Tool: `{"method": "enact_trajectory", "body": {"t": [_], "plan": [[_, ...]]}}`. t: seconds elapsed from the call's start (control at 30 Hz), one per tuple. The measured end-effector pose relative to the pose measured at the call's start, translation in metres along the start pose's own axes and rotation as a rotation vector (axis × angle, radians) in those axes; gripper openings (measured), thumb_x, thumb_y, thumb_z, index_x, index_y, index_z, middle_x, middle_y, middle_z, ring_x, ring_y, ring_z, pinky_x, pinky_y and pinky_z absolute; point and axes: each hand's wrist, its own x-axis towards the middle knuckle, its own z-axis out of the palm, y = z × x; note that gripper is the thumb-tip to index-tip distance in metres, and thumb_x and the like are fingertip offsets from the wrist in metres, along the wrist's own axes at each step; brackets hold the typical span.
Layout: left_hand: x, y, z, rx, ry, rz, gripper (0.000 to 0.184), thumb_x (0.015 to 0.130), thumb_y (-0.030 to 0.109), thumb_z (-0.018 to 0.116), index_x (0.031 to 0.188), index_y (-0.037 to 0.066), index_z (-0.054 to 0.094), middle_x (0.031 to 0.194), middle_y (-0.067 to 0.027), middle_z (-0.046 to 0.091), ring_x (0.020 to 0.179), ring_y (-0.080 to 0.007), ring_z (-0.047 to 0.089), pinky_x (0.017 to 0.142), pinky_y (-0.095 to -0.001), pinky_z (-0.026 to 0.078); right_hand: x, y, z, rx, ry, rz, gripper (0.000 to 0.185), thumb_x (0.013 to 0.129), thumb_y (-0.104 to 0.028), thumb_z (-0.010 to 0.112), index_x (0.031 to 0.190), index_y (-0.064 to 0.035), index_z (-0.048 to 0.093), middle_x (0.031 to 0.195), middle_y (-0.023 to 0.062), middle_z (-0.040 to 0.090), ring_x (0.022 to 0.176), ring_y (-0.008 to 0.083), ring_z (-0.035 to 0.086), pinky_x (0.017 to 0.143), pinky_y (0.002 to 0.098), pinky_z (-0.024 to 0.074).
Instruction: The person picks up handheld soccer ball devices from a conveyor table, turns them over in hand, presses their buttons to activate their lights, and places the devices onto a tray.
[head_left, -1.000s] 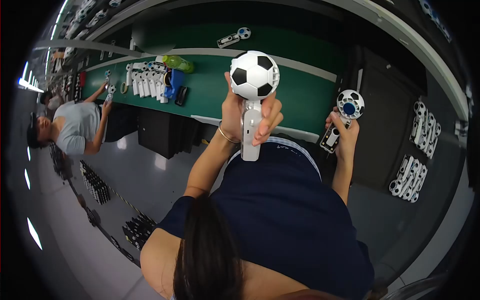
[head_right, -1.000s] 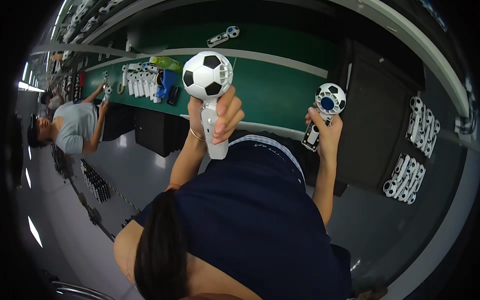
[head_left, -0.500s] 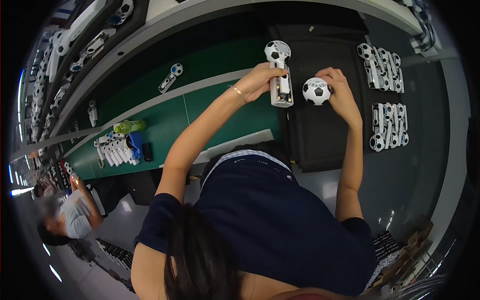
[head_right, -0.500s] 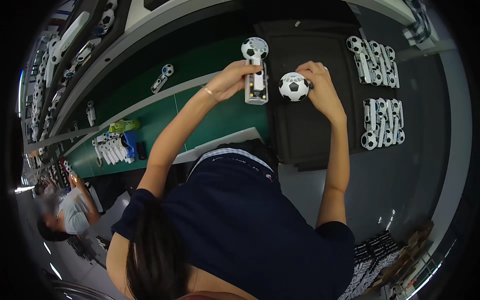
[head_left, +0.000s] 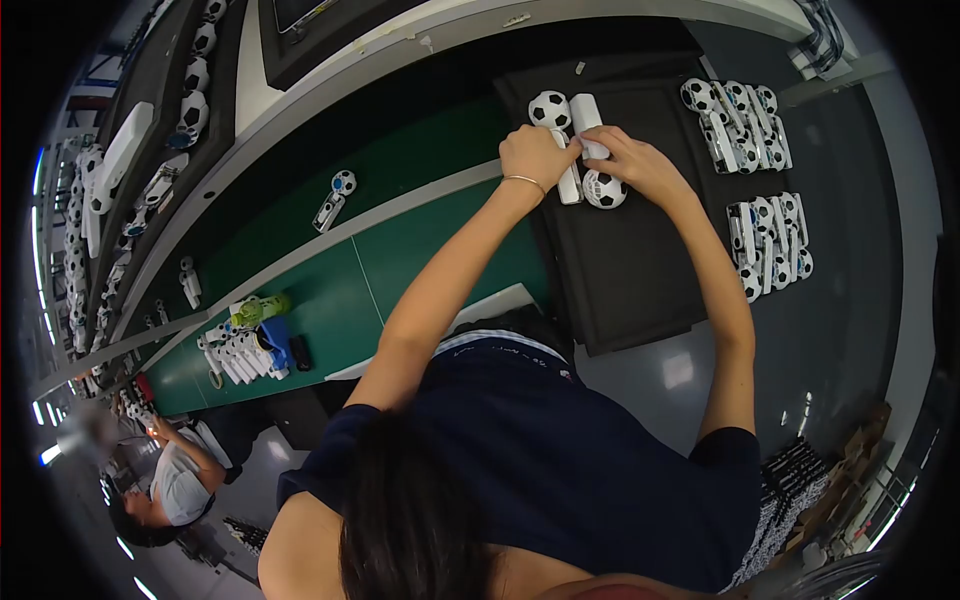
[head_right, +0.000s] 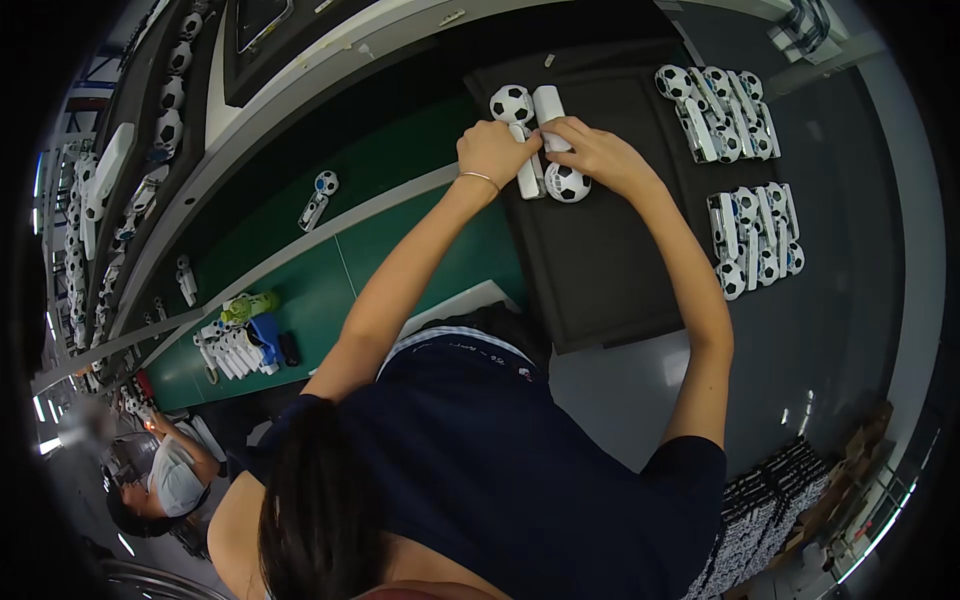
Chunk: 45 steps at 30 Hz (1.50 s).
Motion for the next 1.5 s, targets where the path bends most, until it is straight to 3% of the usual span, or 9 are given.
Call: {"method": "enact_trajectory", "body": {"t": [0.13, 0.3, 0.53, 0.73, 0.93, 1.1, 1.33, 1.43, 1.5], "plan": [[-0.008, -0.007, 0.001, -0.025, 0.053, 0.052, 0.061, 0.08, 0.057, 0.053, 0.069, -0.001, 0.068, 0.063, -0.0195, 0.062, 0.064, -0.0341, 0.064, 0.059, -0.0396, 0.052, 0.01, 0.013, 0.007, -0.091, 0.131, -0.122, 0.035, 0.072, 0.001, 0.058, 0.106, -0.0105, 0.058, 0.115, 0.0039, 0.052, 0.104, 0.021, 0.054, 0.071, 0.0304, 0.0532], [-0.015, -0.042, -0.005, -0.318, -0.143, 0.169, 0.047, 0.082, 0.051, 0.054, 0.075, 0.006, 0.066, 0.068, -0.014, 0.065, 0.067, -0.0319, 0.064, 0.064, -0.0422, 0.05, -0.007, 0.013, 0.044, 1.044, 0.417, 0.868, 0.027, 0.09, -0.009, 0.052, 0.116, -0.0039, 0.053, 0.109, 0.0125, 0.058, 0.085, 0.0205, 0.061, 0.072, 0.0282, 0.0491], [-0.029, -0.037, 0.015, -0.281, -0.035, 0.065, 0.058, 0.088, 0.053, 0.043, 0.059, 0.007, 0.064, 0.053, -0.0055, 0.061, 0.053, -0.0207, 0.063, 0.055, -0.0328, 0.05, 0.039, -0.043, 0.032, 0.264, 0.308, 0.806, 0.05, 0.087, -0.029, 0.059, 0.126, -0.0026, 0.045, 0.12, 0.02, 0.048, 0.107, 0.0355, 0.05, 0.09, 0.0399, 0.0404], [-0.046, -0.125, 0.043, -1.123, -0.567, 0.084, 0.039, 0.093, 0.04, 0.046, 0.086, 0.003, 0.055, 0.068, -0.01, 0.064, 0.058, -0.0168, 0.063, 0.05, -0.0276, 0.05, 0.064, -0.041, 0.042, 0.081, 0.249, 0.838, 0.04, 0.093, -0.027, 0.048, 0.127, -0.0058, 0.044, 0.115, 0.0205, 0.046, 0.105, 0.0398, 0.048, 0.086, 0.0428, 0.0416], [-0.152, -0.305, 0.027, -0.5, -0.212, -0.296, 0.038, 0.088, 0.036, 0.046, 0.087, 0.001, 0.062, 0.075, -0.0152, 0.066, 0.072, -0.0328, 0.065, 0.072, -0.0433, 0.05, 0.081, -0.055, 0.025, -0.43, 0.2, 1.105, 0.039, 0.094, -0.026, 0.047, 0.124, -0.0016, 0.045, 0.103, 0.0187, 0.05, 0.094, 0.036, 0.05, 0.079, 0.0425, 0.0429], [-0.269, -0.443, 0.032, 0.012, -0.249, -0.798, 0.034, 0.082, 0.033, 0.054, 0.096, 0.004, 0.065, 0.096, -0.0167, 0.066, 0.089, -0.0342, 0.063, 0.075, -0.0438, 0.052, 0.146, -0.095, 0.038, -0.214, 0.502, 0.73, 0.024, 0.093, -0.016, 0.046, 0.108, 0.0012, 0.054, 0.099, 0.0157, 0.051, 0.091, 0.0336, 0.047, 0.077, 0.0407, 0.041], [-0.289, -0.509, 0.016, -0.194, -0.36, -1.099, 0.027, 0.073, 0.027, 0.072, 0.092, 0.008, 0.07, 0.098, -0.0118, 0.067, 0.092, -0.0271, 0.065, 0.077, -0.0381, 0.053, 0.243, -0.187, 0.197, 0.326, -0.094, 0.236, 0.042, 0.082, -0.009, 0.058, 0.12, 0.0004, 0.042, 0.105, 0.0179, 0.048, 0.096, 0.0326, 0.046, 0.082, 0.0414, 0.0396], [-0.264, -0.504, 0.025, -0.01, -0.364, -1.009, 0.022, 0.075, 0.024, 0.07, 0.089, 0.008, 0.07, 0.097, -0.0103, 0.068, 0.09, -0.024, 0.065, 0.077, -0.0355, 0.053, 0.272, -0.173, 0.314, 0.899, -0.314, 0.758, 0.061, 0.081, -0.025, 0.062, 0.13, -0.0026, 0.033, 0.113, 0.0167, 0.047, 0.098, 0.029, 0.05, 0.081, 0.0396, 0.0421], [-0.246, -0.484, -0.008, -0.125, -0.455, -0.813, 0.032, 0.079, 0.03, 0.067, 0.103, 0.008, 0.065, 0.097, -0.011, 0.067, 0.089, -0.0217, 0.065, 0.076, -0.0346, 0.053, 0.301, -0.159, 0.365, 1.71, -0.131, 1.75, 0.07, 0.08, -0.041, 0.062, 0.132, -0.0056, 0.031, 0.118, 0.0158, 0.045, 0.095, 0.0246, 0.051, 0.076, 0.0379, 0.0432]]}}
